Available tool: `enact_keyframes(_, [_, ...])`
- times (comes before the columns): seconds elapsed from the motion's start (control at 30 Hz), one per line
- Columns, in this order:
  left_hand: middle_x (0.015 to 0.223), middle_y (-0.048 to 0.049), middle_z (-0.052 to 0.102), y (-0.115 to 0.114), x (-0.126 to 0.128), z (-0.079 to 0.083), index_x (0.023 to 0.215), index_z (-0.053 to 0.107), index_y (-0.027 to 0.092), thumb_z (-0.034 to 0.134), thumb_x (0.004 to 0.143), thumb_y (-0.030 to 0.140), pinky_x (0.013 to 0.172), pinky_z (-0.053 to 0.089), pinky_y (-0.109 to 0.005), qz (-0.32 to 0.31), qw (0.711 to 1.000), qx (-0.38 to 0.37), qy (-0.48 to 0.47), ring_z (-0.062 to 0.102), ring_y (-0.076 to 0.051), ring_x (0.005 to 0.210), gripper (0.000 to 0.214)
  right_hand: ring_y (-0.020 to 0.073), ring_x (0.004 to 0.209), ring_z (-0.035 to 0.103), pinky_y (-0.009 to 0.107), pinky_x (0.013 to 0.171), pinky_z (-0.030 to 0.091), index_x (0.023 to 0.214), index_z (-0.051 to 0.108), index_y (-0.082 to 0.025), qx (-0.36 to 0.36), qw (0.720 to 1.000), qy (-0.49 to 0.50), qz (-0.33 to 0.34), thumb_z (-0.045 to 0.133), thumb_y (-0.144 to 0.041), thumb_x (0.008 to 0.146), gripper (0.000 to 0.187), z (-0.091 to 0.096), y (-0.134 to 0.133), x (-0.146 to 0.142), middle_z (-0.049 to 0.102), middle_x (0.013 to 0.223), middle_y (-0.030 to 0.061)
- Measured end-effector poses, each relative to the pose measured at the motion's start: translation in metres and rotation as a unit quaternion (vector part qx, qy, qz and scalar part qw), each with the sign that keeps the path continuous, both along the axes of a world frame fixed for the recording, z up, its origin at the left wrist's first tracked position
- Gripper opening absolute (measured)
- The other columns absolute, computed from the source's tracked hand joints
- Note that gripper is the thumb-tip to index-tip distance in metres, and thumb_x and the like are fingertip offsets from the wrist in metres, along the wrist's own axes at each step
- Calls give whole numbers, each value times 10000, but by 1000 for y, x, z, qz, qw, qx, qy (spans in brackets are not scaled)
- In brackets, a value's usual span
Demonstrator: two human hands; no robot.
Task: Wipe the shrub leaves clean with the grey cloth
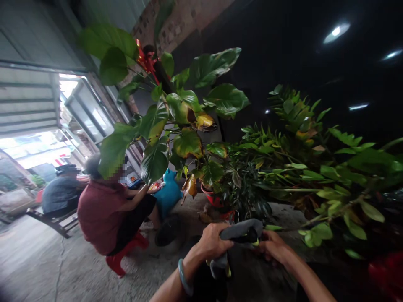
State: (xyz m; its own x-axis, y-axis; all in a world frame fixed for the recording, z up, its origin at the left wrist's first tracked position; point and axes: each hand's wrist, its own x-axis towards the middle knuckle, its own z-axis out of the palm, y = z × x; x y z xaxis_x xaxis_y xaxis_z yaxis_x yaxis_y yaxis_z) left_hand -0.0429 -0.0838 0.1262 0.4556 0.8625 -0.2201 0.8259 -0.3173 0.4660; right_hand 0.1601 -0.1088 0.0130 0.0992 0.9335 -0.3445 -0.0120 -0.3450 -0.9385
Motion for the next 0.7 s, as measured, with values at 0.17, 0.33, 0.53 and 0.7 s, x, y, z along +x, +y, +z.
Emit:
enact_keyframes(0.17, [1002, -10, 757, -14, -36, 7, 1109, 749, 231, 668, 685, 249, 862, 476, -289, 0, 999, -48, 6, 651, -239, 968, 432, 202, 551, 627, 273, 453, 446, 896, 572, -274, 1, 997, 29, -71, 612, -340, 526, 378, 6, 6, 2, 589, 524, -36])
enact_keyframes(0.33, [919, 12, 751, -10, -55, 34, 1032, 758, 197, 643, 676, 239, 812, 476, -258, 26, 996, -3, -87, 645, -206, 895, 377, 194, 600, 667, 273, 477, 475, 840, 584, -230, -3, 997, 39, -72, 680, -475, 577, 372, 12, 10, -9, 678, 732, 47])
enact_keyframes(0.53, [1079, -14, 742, 13, -3, 16, 1153, 709, 247, 603, 744, 249, 910, 475, -292, 77, 990, 88, -76, 649, -230, 1011, 422, 96, 359, 427, 208, 351, 282, 465, 455, -242, -4, 999, 12, -31, 664, -377, 535, 259, 6, 11, -18, 478, 430, -43])
enact_keyframes(0.7, [985, -26, 754, 9, -1, 6, 1044, 754, 240, 656, 723, 280, 893, 490, -323, -32, 999, 0, 12, 671, -266, 979, 338, 118, 405, 451, 212, 355, 324, 461, 480, -253, -13, 999, 4, -46, 664, -378, 482, 224, 9, 4, -3, 428, 399, -60])
